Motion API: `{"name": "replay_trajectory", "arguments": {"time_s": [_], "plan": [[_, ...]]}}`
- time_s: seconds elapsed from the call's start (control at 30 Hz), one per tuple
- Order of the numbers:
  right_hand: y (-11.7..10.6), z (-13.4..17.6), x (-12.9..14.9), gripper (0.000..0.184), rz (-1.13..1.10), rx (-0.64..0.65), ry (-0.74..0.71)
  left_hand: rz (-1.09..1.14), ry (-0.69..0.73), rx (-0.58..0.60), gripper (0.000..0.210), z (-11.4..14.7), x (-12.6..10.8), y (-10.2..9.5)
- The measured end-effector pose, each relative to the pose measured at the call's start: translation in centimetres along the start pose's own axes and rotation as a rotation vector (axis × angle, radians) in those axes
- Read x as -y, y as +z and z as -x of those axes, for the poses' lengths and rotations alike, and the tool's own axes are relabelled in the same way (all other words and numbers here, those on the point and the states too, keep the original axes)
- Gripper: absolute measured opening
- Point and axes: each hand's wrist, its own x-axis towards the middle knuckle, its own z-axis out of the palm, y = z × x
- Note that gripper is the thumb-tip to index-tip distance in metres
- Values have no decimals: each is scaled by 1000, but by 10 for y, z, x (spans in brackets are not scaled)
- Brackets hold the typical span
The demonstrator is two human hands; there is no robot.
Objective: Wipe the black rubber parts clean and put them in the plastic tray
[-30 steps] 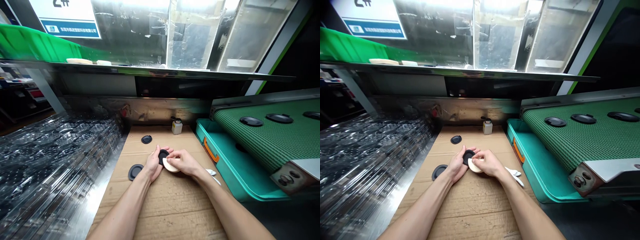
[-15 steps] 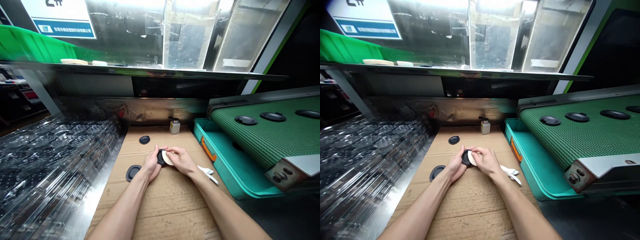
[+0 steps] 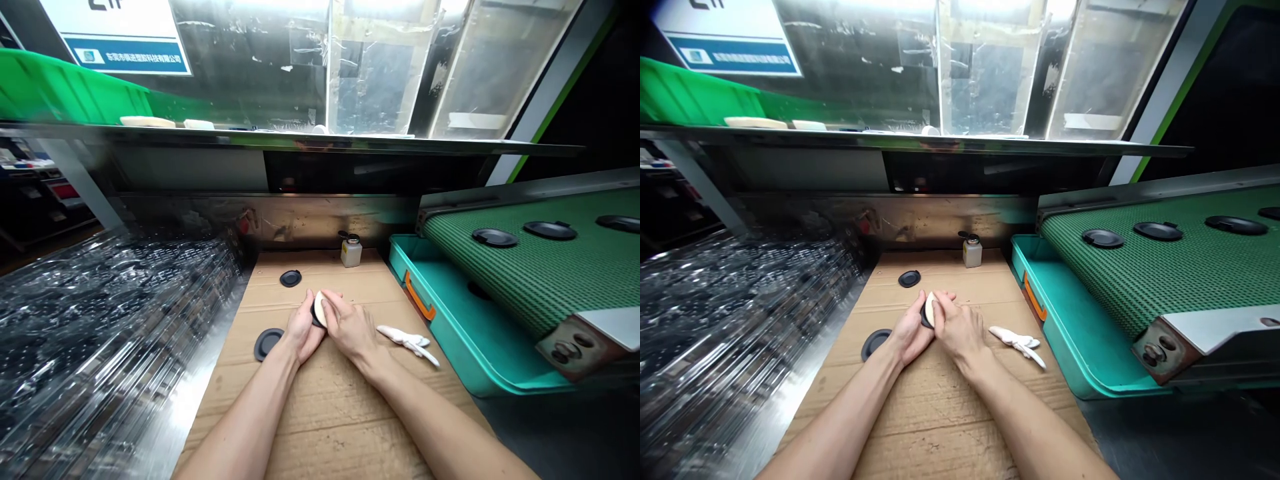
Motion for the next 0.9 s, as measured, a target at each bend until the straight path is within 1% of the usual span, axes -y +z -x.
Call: {"name": "replay_trajectory", "arguments": {"time_s": [0.07, 0.1, 0.13, 0.23, 0.27, 0.37, 0.4, 0.5, 0.53, 0.63, 0.73, 0.8, 0.9], "plan": [[2, -2, 2, 40, 99, -17, 72, 6, 12, 0, 41, 0, -1, -1], [2, -2, 2, 41, 125, -20, 86, 6, 15, -10, 41, -1, -1, -2], [2, -2, 2, 41, 137, -15, 71, 5, 8, -17, 41, -1, -2, -2], [3, 1, 2, 41, 134, 30, -45, 6, -24, -29, 42, -1, -3, -2], [3, 2, 2, 41, 139, 30, -45, 9, -18, -27, 42, -2, -4, -2], [4, 3, 2, 41, 157, -14, 40, 12, 21, -35, 40, -2, -2, -1], [5, 3, 2, 41, 148, -21, 30, 10, 18, -41, 39, -2, -2, -1], [7, 4, 0, 41, 101, -13, -61, 3, -12, -52, 38, -1, 0, 0], [6, 3, -2, 41, 91, -23, -58, 2, -11, -47, 38, -1, -1, 0], [1, -2, -14, 41, 33, -125, 44, 18, -3, -30, 42, 1, -5, 0], [-4, -7, -28, 43, -101, -241, 123, 81, -37, -33, 41, 5, -11, 0], [-5, -9, -34, 43, -171, -262, 149, 133, -55, -30, 41, 8, -15, 1], [-2, -10, -39, 42, -200, -225, 169, 194, -82, 23, 42, 13, -19, 2]]}}
